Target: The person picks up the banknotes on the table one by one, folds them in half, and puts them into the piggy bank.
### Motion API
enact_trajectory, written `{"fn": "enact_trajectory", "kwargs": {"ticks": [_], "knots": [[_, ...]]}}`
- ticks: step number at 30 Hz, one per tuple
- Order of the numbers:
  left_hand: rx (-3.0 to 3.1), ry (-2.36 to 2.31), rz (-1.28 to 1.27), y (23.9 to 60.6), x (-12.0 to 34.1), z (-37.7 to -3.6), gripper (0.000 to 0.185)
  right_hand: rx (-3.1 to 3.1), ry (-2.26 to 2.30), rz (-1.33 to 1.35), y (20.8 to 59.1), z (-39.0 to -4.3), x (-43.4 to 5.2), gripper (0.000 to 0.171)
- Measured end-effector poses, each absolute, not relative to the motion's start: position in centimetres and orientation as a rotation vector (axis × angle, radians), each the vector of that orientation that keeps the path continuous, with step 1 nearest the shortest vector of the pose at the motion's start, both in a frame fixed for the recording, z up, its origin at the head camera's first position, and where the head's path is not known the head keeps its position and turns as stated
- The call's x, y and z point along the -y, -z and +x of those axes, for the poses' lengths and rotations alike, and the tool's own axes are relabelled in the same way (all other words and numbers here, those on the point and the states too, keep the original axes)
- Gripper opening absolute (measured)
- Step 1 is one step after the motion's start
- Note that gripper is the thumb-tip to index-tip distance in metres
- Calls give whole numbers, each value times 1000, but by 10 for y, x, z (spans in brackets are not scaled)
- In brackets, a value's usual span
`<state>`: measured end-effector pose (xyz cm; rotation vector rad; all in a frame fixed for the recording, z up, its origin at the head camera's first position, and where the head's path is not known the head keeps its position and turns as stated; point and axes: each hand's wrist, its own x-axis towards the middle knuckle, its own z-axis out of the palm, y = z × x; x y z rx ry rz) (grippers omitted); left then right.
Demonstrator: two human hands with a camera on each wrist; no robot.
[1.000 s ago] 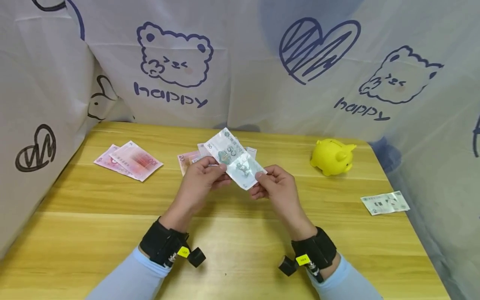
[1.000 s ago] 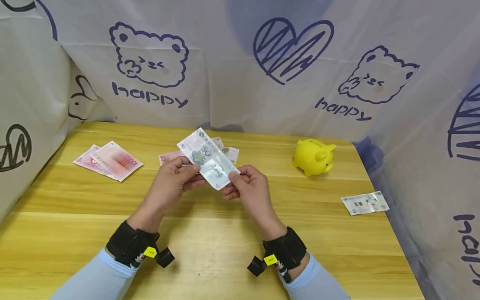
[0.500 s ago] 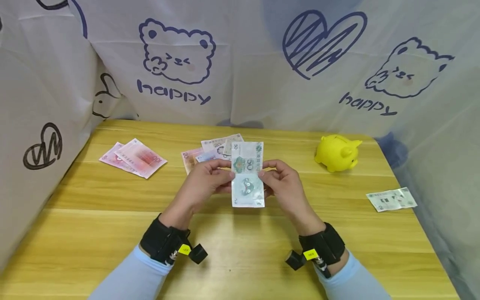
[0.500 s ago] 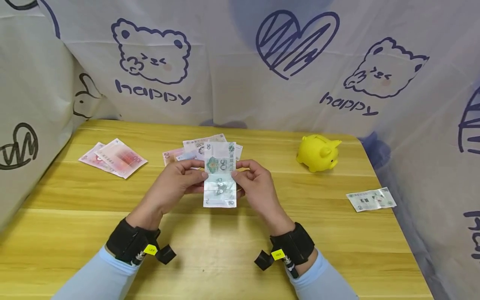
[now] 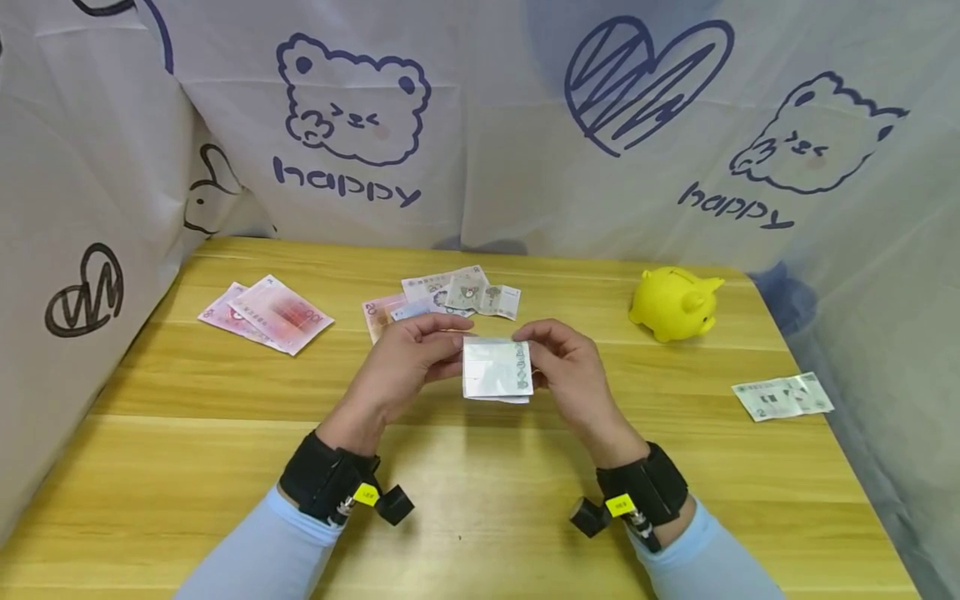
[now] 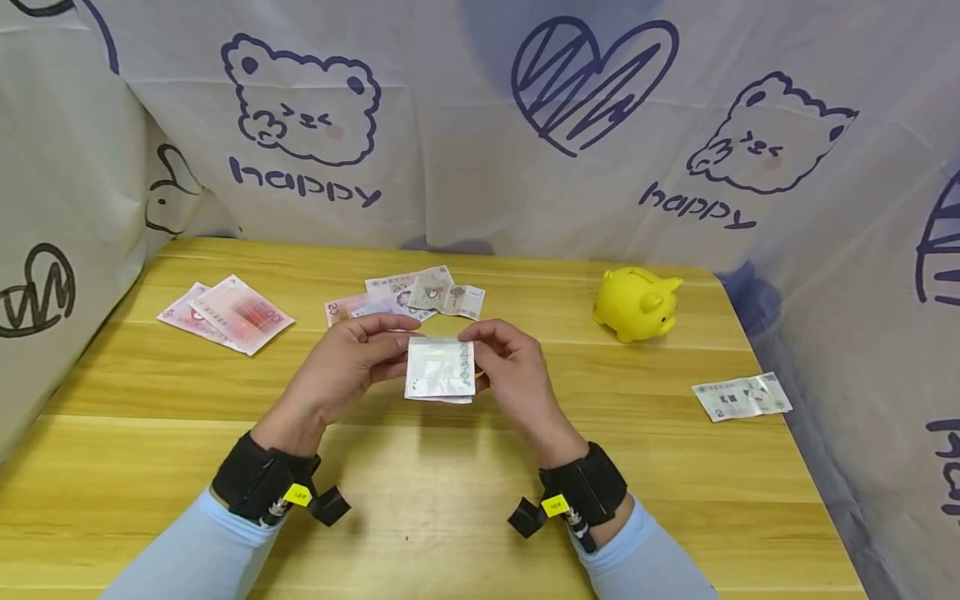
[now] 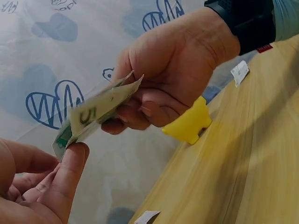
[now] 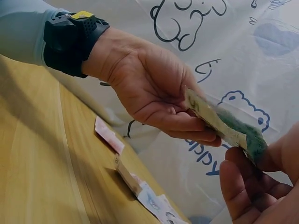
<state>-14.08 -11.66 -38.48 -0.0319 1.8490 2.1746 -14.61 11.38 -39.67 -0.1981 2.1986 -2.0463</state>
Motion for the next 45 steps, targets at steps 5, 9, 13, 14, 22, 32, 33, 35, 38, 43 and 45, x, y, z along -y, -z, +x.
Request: {"fn": "enact_trajectory", "kwargs": {"ticks": [5, 9, 13, 14, 22, 32, 33, 35, 38, 43, 45], "knots": [[-1859, -2122, -23, 387, 115, -142, 34, -2280, 2068, -244, 397, -145, -115, 20], [-2009, -2034, 5, 388, 111, -140, 27, -2222, 2096, -252, 398, -145, -115, 26], [-2121, -2018, -13, 387, 108, -137, 22, -2213, 2045, -195, 399, -147, -114, 27], [-2130, -2014, -15, 387, 107, -137, 22, -2234, 2021, -185, 399, -146, -113, 26], [-2266, -1903, -21, 389, 106, -134, 23, -2244, 1977, -183, 403, -143, -103, 18], [-2235, -1998, -37, 390, 112, -139, 23, -2002, 1917, -240, 409, -140, -97, 18], [-2183, -2012, -19, 390, 112, -139, 23, -2014, 1930, -234, 409, -140, -97, 17], [-2098, -2027, 3, 390, 112, -139, 24, -2032, 1955, -222, 408, -141, -99, 18], [-1992, -2057, 13, 389, 113, -139, 25, -2036, 1992, -218, 407, -144, -103, 19], [-1882, -2112, 4, 388, 117, -141, 27, -1979, 2082, -238, 404, -148, -110, 31], [-1824, -2141, 9, 387, 119, -141, 30, -1954, 2119, -244, 403, -149, -112, 32]]}}
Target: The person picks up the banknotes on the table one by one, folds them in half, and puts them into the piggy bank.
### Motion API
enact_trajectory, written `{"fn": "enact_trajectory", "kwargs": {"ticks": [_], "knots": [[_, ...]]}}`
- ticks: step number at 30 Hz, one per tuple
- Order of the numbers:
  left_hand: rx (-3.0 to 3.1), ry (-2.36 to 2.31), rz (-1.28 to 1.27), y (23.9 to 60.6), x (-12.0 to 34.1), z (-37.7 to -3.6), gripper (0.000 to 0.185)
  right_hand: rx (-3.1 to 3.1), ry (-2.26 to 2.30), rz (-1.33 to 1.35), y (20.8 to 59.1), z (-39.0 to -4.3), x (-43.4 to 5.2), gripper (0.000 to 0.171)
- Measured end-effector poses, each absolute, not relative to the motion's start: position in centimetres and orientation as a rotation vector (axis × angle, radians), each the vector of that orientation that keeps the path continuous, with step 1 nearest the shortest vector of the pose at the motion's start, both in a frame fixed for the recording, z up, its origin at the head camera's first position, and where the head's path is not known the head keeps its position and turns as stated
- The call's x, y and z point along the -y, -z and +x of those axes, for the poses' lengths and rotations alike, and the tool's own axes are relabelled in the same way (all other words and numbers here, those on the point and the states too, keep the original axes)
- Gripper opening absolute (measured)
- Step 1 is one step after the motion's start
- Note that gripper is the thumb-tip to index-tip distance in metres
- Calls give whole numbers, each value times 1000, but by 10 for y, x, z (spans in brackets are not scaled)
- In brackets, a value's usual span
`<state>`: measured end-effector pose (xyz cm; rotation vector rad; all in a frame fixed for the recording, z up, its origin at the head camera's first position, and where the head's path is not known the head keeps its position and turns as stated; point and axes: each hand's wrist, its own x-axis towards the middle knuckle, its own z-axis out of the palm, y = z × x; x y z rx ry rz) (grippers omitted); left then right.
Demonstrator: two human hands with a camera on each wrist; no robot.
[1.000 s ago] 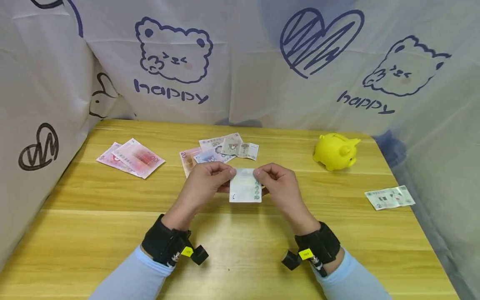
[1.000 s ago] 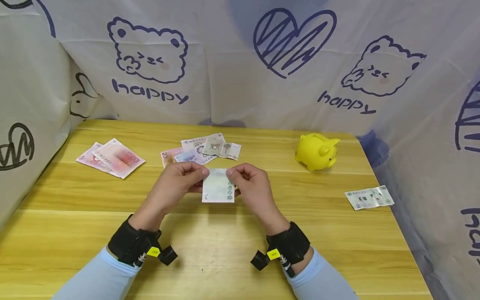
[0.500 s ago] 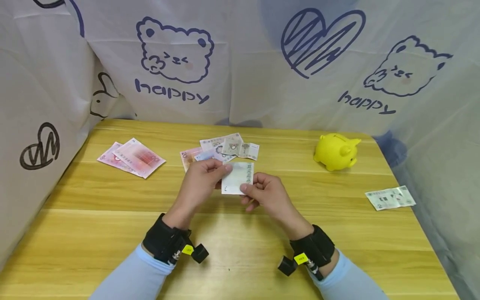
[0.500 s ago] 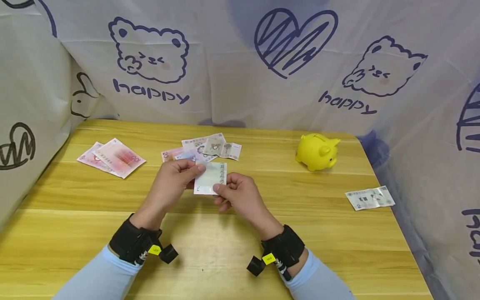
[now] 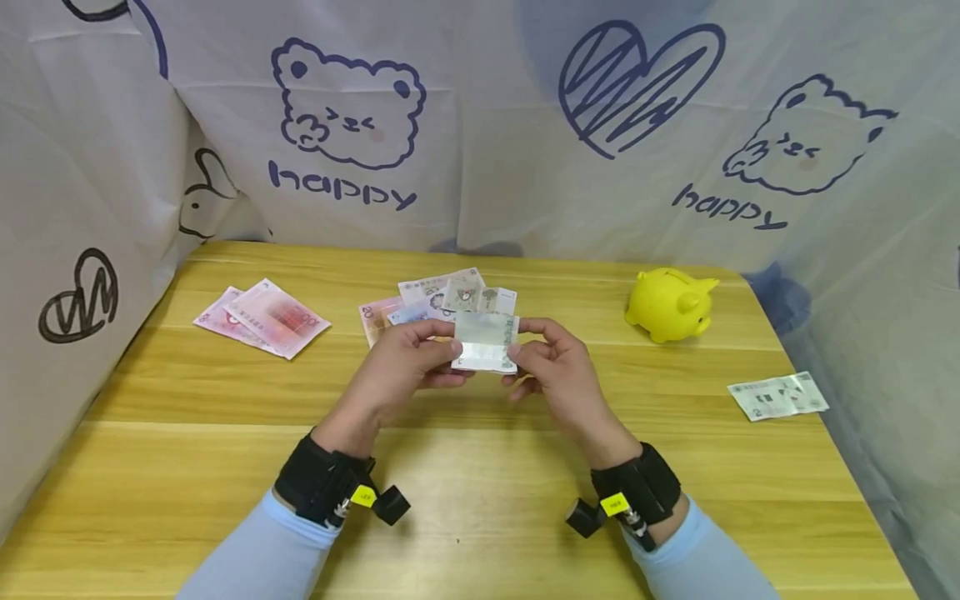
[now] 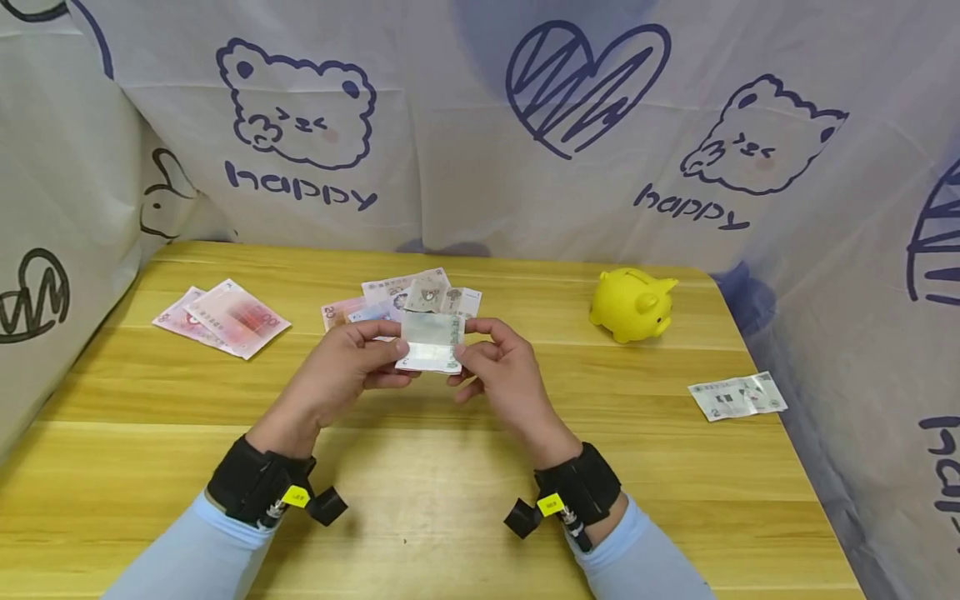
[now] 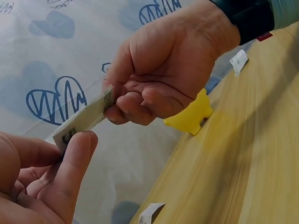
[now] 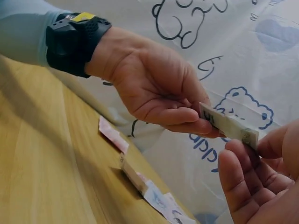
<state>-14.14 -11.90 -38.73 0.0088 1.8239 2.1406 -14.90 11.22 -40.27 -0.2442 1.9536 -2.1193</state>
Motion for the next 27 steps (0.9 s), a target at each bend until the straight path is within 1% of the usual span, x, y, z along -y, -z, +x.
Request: {"fn": "enact_trajectory", "kwargs": {"ticks": [4, 10, 17, 20, 23, 27], "knots": [[-1734, -2191, 5, 387, 120, -143, 34, -1908, 2163, -262, 402, -149, -114, 28], [-1702, -2206, 8, 387, 120, -144, 26, -1895, 2184, -323, 405, -149, -114, 23], [-1676, -2188, 30, 387, 122, -145, 35, -2115, 2127, -441, 406, -148, -113, 23], [-1721, -2144, 28, 387, 120, -145, 33, -2194, 2093, -466, 405, -148, -113, 25], [-1856, -2078, 23, 388, 118, -144, 27, -2204, 2086, -445, 404, -148, -113, 27], [-2016, -2017, 16, 389, 114, -142, 22, -2183, 2055, -337, 402, -147, -113, 30]]}}
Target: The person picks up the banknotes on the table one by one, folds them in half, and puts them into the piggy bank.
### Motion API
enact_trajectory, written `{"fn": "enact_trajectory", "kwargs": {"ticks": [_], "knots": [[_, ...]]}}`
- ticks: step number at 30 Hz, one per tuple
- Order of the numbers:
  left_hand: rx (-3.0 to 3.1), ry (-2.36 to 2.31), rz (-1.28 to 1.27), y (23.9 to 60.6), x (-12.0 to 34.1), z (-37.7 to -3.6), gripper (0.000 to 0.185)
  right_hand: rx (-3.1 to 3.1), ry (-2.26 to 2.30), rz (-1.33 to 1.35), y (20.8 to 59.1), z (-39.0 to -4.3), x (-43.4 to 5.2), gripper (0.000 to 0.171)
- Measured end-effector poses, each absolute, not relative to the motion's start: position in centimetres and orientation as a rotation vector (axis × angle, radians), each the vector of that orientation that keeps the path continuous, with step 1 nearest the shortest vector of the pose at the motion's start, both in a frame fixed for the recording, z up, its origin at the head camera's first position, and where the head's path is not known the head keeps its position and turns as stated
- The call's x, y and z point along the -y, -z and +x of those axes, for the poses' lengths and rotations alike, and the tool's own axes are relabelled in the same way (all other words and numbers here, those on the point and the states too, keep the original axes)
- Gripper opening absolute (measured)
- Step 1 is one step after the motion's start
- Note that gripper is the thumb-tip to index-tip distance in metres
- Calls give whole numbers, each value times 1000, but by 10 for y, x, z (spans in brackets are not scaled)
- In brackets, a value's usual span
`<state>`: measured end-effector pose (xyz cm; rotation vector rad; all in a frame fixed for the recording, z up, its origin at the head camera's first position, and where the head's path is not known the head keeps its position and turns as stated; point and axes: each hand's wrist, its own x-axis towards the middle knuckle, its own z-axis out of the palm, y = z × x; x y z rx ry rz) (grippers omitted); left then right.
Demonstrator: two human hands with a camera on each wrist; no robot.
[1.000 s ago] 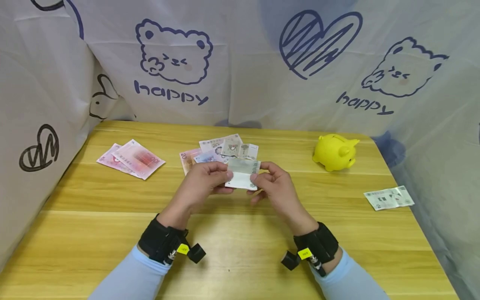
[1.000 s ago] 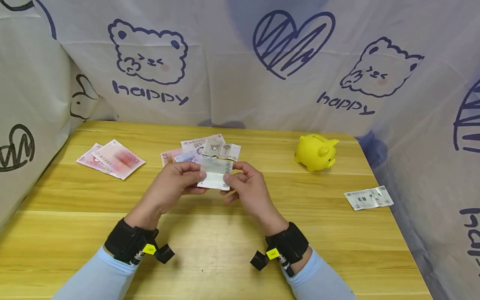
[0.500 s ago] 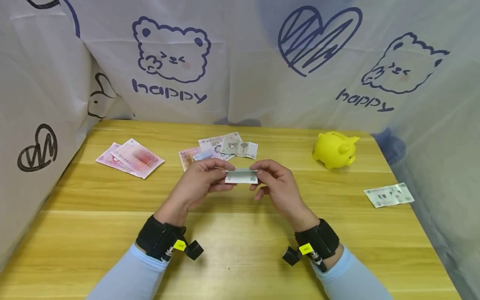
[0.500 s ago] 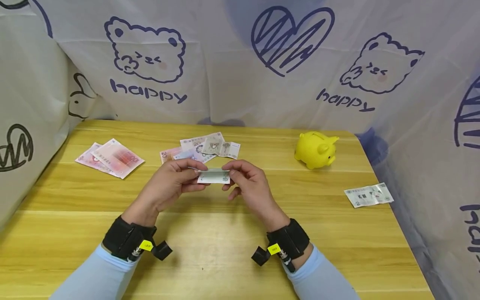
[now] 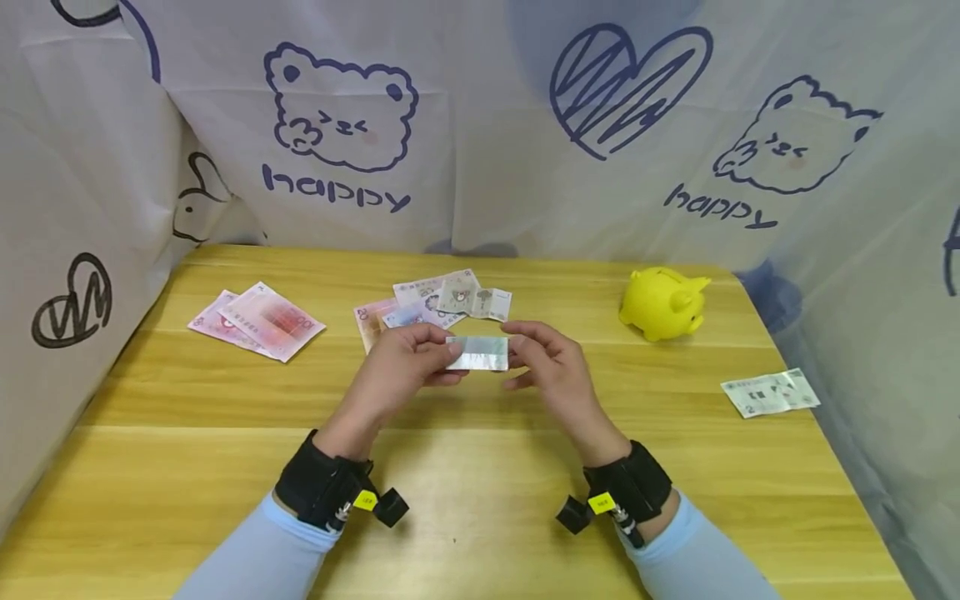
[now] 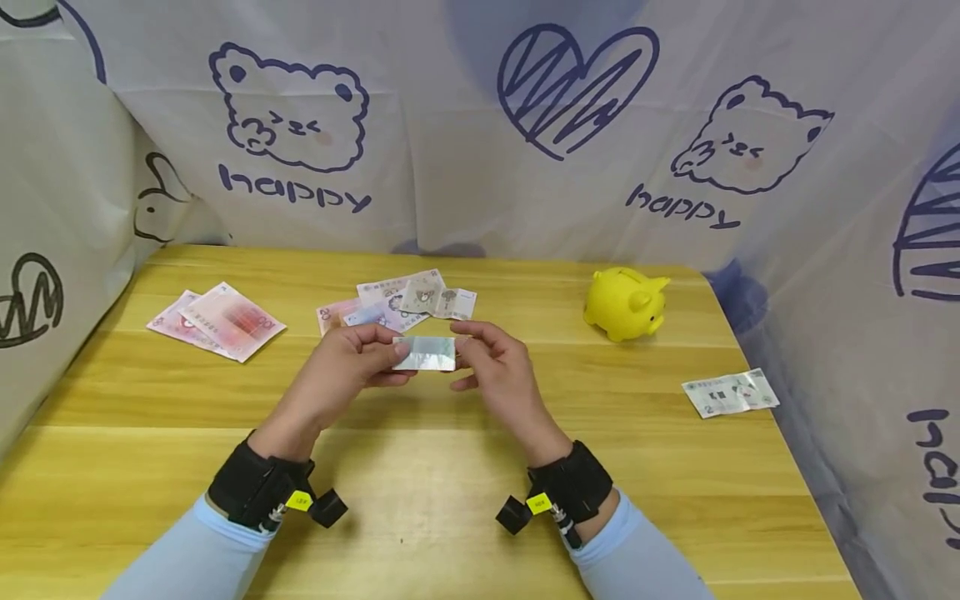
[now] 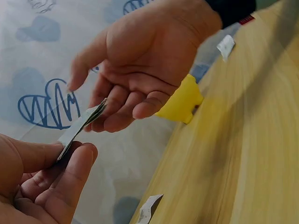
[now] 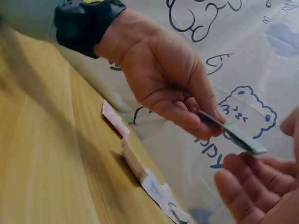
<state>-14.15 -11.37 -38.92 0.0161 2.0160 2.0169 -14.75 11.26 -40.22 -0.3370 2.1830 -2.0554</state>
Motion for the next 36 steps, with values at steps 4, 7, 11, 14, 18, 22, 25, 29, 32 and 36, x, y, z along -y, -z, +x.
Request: {"fn": "enact_trajectory", "kwargs": {"ticks": [4, 7, 11, 14, 18, 22, 25, 29, 32, 36], "knots": [[-2036, -1997, 52, 392, 107, -138, 22, -2211, 1967, -257, 406, -148, -108, 27], [-2037, -2012, 63, 394, 101, -135, 24, -2238, 1958, -218, 408, -147, -105, 24], [-2125, -2036, 25, 396, 97, -132, 23, -2197, 1985, -202, 409, -144, -101, 19], [-2193, -2049, 8, 396, 97, -133, 21, -2101, 1987, -213, 409, -143, -100, 17], [-2163, -2072, 0, 396, 99, -134, 22, -2005, 2007, -206, 407, -142, -99, 15], [-2014, -2113, -6, 397, 100, -135, 23, -1978, 2047, -163, 407, -142, -99, 12], [-1910, -2137, -31, 397, 101, -136, 20, -1968, 2068, -125, 409, -144, -101, 11], [-1888, -2119, -68, 394, 105, -137, 22, -2011, 2045, -113, 408, -147, -104, 14], [-1886, -2106, -62, 393, 108, -138, 26, -2040, 2035, -123, 406, -149, -107, 18], [-1819, -2133, -36, 392, 111, -140, 31, -1997, 2082, -145, 404, -149, -110, 25]]}}
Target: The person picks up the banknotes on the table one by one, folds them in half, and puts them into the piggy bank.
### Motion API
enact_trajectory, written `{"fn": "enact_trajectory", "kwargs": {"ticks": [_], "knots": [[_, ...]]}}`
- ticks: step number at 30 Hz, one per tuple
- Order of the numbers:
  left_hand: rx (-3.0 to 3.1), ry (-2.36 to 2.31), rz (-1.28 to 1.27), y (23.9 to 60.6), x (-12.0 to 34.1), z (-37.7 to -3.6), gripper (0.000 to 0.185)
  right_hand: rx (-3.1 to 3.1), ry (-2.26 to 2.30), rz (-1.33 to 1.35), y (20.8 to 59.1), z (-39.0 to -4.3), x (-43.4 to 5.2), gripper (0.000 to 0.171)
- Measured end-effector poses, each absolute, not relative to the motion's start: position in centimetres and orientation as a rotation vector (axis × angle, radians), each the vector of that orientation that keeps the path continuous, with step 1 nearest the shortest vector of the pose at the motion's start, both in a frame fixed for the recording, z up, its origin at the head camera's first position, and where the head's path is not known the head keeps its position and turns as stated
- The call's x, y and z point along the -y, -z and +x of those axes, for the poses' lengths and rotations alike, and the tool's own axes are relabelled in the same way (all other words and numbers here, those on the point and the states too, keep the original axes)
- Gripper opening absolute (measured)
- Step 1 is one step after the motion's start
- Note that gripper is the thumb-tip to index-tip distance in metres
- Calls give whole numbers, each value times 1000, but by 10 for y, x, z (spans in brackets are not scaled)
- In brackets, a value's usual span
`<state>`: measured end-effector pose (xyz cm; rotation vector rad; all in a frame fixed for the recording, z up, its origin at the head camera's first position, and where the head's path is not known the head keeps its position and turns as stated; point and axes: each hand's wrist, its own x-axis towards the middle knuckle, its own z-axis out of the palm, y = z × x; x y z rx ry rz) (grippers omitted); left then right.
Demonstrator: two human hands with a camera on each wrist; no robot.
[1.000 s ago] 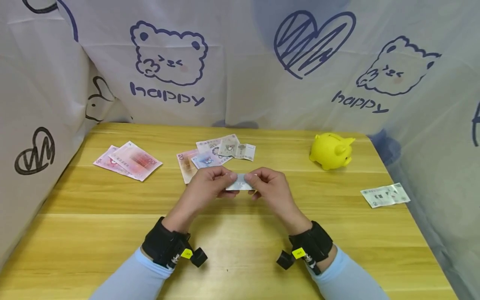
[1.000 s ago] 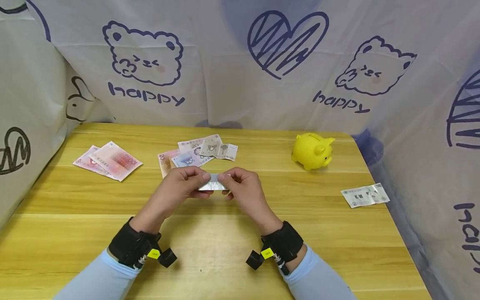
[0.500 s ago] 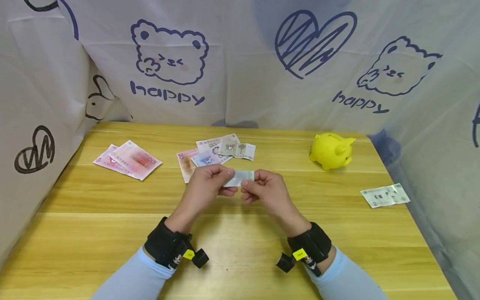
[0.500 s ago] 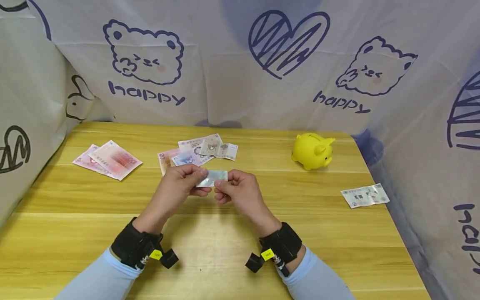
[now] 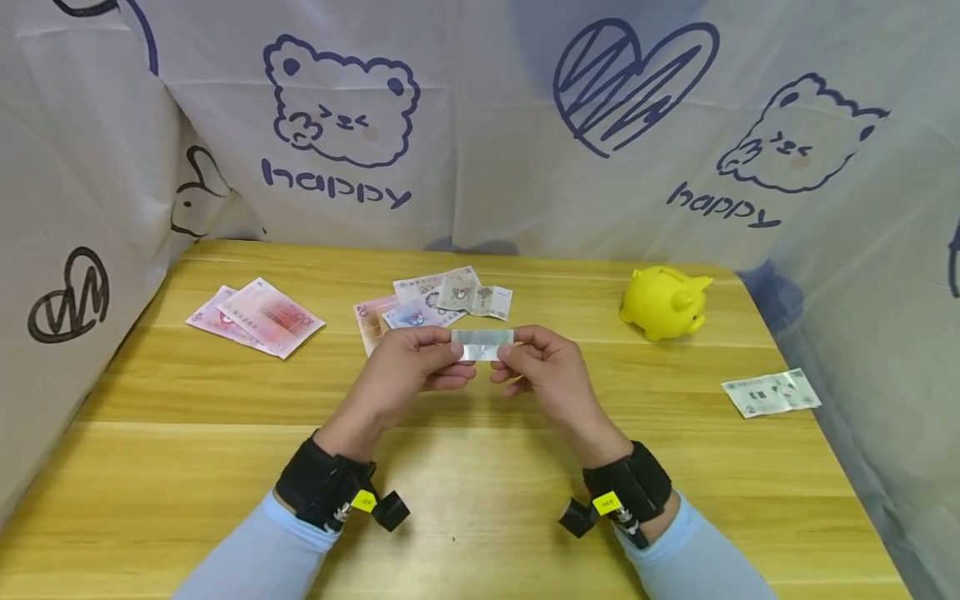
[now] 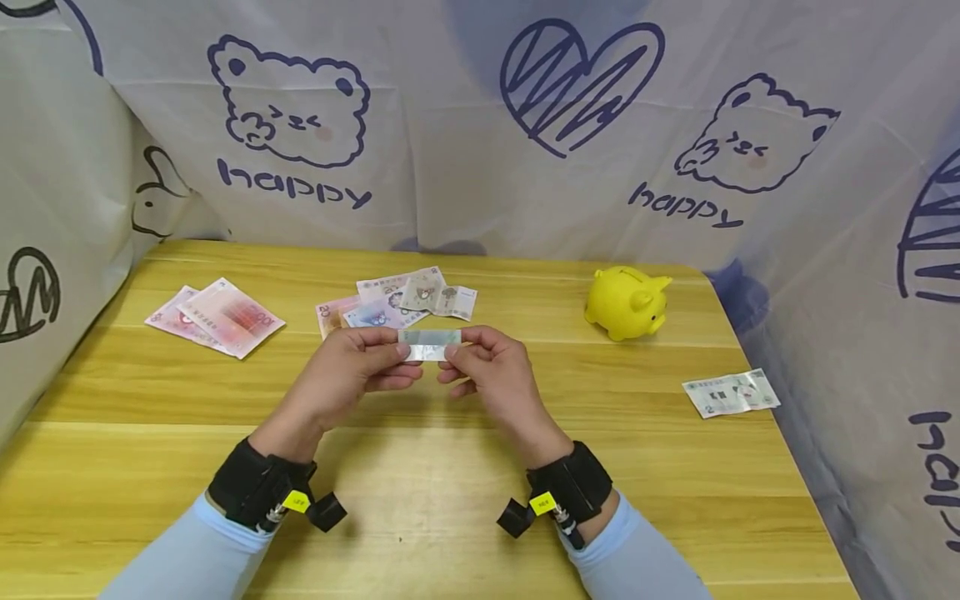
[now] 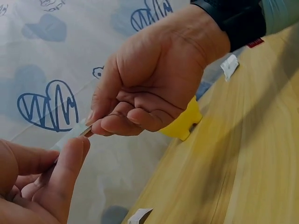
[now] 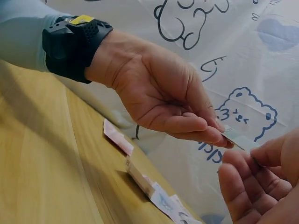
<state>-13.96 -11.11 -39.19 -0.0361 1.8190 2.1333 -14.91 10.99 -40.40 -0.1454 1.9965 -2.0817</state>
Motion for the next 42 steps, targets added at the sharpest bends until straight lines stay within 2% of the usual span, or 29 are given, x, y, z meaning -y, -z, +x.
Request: {"fn": "enact_trajectory", "kwargs": {"ticks": [6, 12, 19, 26, 31, 42], "knots": [[-1723, -2212, 23, 387, 113, -138, 36, -1915, 2169, -210, 403, -147, -111, 33], [-1714, -2245, 39, 385, 112, -136, 27, -1916, 2227, -264, 406, -145, -111, 26], [-1718, -2217, 25, 388, 108, -136, 30, -1939, 2272, -254, 410, -144, -110, 19], [-1844, -2203, 13, 389, 105, -136, 23, -1989, 2221, -223, 408, -142, -109, 30], [-1976, -2094, 44, 392, 103, -133, 25, -2128, 2060, -192, 407, -140, -104, 23], [-2262, -1874, 107, 396, 96, -130, 13, -2223, 1935, -222, 407, -138, -98, 13]]}}
